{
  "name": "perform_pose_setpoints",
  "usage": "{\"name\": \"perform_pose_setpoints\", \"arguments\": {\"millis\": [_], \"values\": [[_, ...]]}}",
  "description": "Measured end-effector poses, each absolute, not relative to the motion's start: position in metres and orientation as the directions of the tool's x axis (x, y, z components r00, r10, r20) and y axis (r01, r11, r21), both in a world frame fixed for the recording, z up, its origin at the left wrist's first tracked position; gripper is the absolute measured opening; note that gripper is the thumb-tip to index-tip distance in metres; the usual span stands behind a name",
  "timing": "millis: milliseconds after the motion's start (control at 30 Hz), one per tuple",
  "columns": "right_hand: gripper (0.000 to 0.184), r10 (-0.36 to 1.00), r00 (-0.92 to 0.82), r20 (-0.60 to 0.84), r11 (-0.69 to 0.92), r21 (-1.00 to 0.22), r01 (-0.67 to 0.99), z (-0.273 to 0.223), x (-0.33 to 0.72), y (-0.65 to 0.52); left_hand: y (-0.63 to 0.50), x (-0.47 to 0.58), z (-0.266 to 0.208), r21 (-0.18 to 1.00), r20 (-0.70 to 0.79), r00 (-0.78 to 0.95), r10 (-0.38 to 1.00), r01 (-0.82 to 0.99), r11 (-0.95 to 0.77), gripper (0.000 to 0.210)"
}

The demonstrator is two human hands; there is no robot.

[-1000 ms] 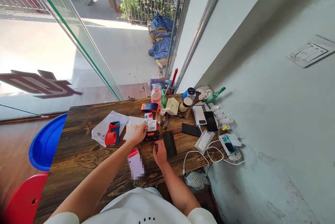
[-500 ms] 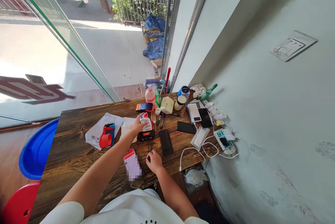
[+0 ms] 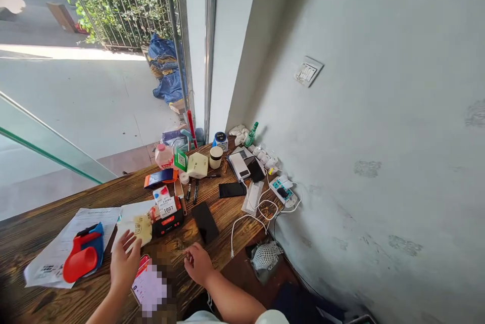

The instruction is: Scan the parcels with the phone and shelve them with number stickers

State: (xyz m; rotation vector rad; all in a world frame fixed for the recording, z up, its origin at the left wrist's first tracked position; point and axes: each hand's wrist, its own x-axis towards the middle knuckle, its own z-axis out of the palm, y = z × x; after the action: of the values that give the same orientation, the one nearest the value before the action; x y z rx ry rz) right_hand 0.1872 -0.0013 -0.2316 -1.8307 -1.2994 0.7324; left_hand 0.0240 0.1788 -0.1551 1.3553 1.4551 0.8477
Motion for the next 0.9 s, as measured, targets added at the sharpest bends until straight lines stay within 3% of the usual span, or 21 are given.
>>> {"name": "perform_pose_setpoints", "arguments": {"millis": [167, 433, 667, 900], "values": [[0.025, 0.869, 0.487, 0.084, -0.181, -0.862, 0.473, -0.223, 0.218, -0.020, 0.125, -0.027, -0.178, 0.886, -0.294, -0.018, 0.956, 0.369, 0.280, 0.076], [0.020, 0.578, 0.800, 0.161, -0.297, -0.872, 0.389, -0.217, 0.225, -0.033, 0.157, -0.036, -0.149, 0.926, -0.325, 0.124, 0.938, 0.244, 0.288, 0.081], [0.019, 0.517, 0.833, 0.196, -0.275, -0.884, 0.379, -0.216, 0.254, -0.039, 0.157, -0.029, -0.126, 0.936, -0.283, 0.025, 0.959, 0.226, 0.270, 0.079], [0.026, 0.378, 0.894, 0.241, -0.320, -0.872, 0.370, -0.204, 0.401, -0.024, 0.118, -0.014, -0.155, 0.916, -0.300, -0.146, 0.943, 0.231, 0.328, 0.069]]}}
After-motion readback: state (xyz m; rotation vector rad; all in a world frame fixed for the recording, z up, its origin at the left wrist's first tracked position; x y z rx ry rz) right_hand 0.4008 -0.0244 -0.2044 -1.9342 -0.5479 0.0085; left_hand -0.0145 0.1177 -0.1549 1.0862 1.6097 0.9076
